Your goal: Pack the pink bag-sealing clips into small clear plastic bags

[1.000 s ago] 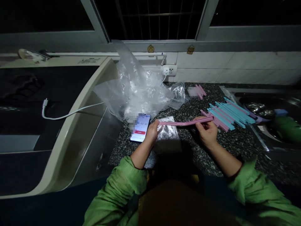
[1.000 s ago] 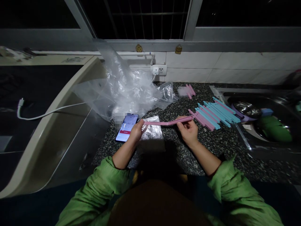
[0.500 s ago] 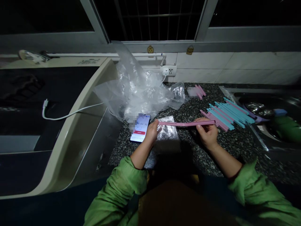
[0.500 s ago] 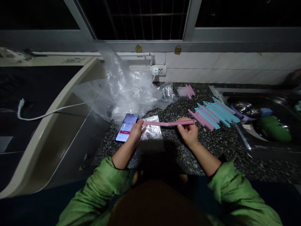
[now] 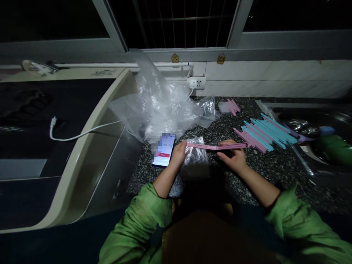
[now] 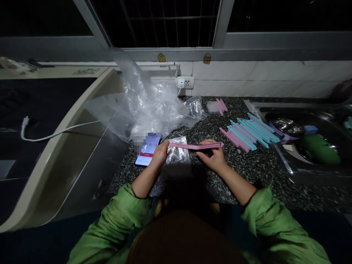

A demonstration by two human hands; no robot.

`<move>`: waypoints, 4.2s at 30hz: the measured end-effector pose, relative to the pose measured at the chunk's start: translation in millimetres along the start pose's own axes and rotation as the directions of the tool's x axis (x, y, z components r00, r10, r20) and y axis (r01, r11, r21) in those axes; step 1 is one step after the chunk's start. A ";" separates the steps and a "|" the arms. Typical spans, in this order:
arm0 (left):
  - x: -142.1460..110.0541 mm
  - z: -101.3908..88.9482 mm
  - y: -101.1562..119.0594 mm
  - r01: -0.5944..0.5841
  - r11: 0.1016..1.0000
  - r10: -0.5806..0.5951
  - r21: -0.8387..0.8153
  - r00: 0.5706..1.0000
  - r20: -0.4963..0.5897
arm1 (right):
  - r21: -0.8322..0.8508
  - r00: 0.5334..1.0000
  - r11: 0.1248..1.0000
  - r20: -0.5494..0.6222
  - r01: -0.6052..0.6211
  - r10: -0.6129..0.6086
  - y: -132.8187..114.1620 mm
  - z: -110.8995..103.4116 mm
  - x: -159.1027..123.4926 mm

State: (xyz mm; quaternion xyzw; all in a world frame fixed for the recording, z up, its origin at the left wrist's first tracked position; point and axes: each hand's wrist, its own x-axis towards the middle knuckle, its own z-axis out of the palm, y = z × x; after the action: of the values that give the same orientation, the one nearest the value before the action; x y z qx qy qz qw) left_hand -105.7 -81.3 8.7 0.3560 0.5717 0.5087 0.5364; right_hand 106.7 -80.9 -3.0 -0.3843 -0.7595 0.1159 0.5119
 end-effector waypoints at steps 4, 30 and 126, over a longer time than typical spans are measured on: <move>6.2 -1.8 -10.7 -0.026 1.000 0.027 -0.006 0.999 0.030 | -0.072 0.999 0.997 0.049 -0.003 0.007 -0.1 4.0 1.1; -2.5 -1.9 -9.3 0.030 0.996 0.000 -0.083 0.941 0.340 | -0.089 0.956 0.978 -0.245 -0.187 0.161 18.4 -6.3 8.1; 5.3 5.2 -18.1 0.279 0.948 -0.221 -0.150 0.921 0.320 | -0.082 0.999 0.995 0.000 0.050 -0.050 -15.9 -11.3 -3.9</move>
State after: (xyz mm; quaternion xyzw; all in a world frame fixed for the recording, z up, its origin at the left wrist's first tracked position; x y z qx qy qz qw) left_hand -99.0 -79.4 -9.6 0.2990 0.4730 0.4288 0.7092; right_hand 109.8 -96.9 8.5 -0.3859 -0.7725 0.0714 0.4993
